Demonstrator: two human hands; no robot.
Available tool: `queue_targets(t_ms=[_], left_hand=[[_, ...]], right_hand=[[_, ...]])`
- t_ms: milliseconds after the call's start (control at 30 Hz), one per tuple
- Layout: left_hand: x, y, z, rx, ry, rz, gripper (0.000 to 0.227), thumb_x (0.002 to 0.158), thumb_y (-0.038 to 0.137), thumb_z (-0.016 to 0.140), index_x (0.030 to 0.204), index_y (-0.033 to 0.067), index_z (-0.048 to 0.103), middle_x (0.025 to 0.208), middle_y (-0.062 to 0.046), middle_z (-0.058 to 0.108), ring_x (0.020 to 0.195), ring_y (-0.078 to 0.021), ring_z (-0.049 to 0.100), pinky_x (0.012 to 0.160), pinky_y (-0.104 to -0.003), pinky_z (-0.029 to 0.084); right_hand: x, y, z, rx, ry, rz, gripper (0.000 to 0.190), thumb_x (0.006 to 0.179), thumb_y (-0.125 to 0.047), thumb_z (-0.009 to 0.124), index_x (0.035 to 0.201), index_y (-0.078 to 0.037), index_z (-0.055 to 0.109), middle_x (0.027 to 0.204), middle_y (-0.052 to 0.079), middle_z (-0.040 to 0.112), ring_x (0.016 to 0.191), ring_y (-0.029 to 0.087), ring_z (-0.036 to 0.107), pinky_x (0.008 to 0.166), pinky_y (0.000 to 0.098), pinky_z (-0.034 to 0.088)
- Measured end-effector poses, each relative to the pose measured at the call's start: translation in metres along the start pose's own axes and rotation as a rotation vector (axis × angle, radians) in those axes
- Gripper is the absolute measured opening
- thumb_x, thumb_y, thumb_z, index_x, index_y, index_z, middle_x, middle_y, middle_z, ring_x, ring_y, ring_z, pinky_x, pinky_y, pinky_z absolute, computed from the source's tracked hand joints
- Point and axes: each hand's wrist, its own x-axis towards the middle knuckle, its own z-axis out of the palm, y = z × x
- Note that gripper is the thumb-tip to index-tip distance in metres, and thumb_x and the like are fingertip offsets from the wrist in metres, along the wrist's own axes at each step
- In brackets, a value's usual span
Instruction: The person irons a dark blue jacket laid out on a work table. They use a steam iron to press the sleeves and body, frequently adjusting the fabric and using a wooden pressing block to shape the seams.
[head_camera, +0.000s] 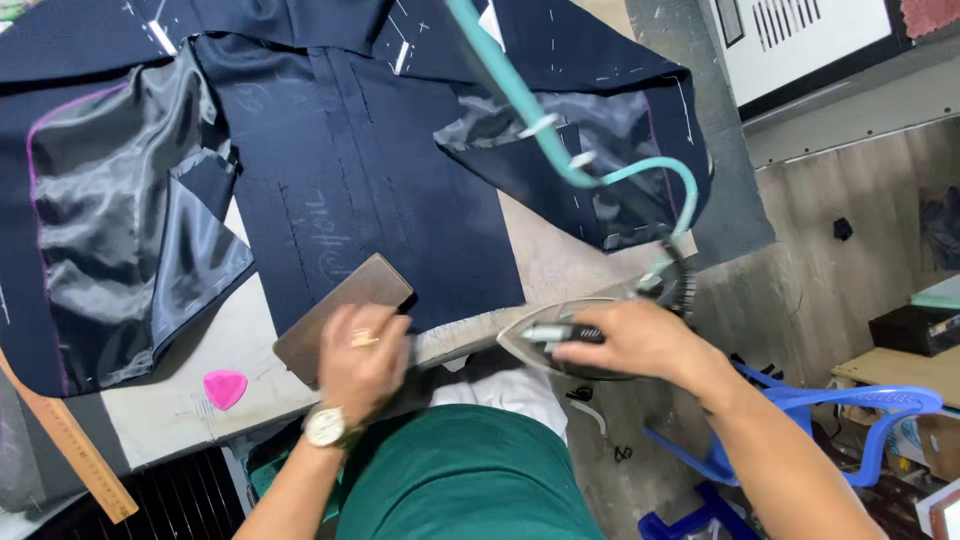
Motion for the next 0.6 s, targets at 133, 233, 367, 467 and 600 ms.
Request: queue_targets(t_ms=[133,233,367,467,600], left_hand=[[0.027,0.053,0.041,-0.120,-0.139,0.190,0.029,0.093,0.028,0.065,0.121,0.0238,0.066,0.106,-0.007,0.066,0.101,-0.0251,0.065,0.093,-0.046,0.046],[0.035,0.069,0.068,-0.112,-0.237,0.234,0.033,0.093,0.024,0.063,0.126,0.0209,0.064,0.101,-0.011,0.061,0.091,-0.0283,0.060,0.084,-0.046,0.044],[0.038,0.068,0.078,-0.101,-0.326,0.270,0.035,0.091,0.024,0.065,0.126,0.0156,0.066,0.101,-0.013,0.060,0.087,-0.0288,0.054,0.082,-0.046,0.041],[0.041,0.069,0.071,-0.118,-0.293,0.270,0.034,0.091,0.022,0.063,0.124,0.0158,0.066,0.099,-0.013,0.059,0.087,-0.0296,0.055,0.080,-0.047,0.041],[0.043,0.072,0.065,-0.102,-0.288,0.268,0.031,0.092,0.022,0.062,0.123,0.0185,0.066,0.100,-0.011,0.060,0.088,-0.0279,0.056,0.080,-0.044,0.042]], right_hand=[[-0.002,0.006,0.002,0.285,0.328,0.369,0.048,0.088,-0.056,0.069,0.102,-0.011,0.075,0.086,0.018,0.076,0.090,0.038,0.074,0.076,0.0462,0.057],[0.009,0.013,0.007,0.381,0.499,0.456,0.048,0.088,-0.059,0.070,0.095,-0.011,0.073,0.077,0.017,0.074,0.082,0.035,0.075,0.070,0.0424,0.056],[0.036,0.021,0.007,0.348,0.609,0.429,0.057,0.089,-0.068,0.064,0.092,-0.011,0.068,0.074,0.018,0.071,0.080,0.037,0.073,0.069,0.0449,0.056],[0.044,-0.005,-0.009,0.245,0.610,0.355,0.057,0.091,-0.066,0.061,0.098,-0.010,0.068,0.082,0.022,0.073,0.090,0.040,0.073,0.079,0.0498,0.057],[0.067,-0.009,-0.015,0.232,0.603,0.260,0.062,0.090,-0.070,0.056,0.097,-0.009,0.067,0.085,0.021,0.074,0.091,0.040,0.074,0.079,0.0494,0.057]])
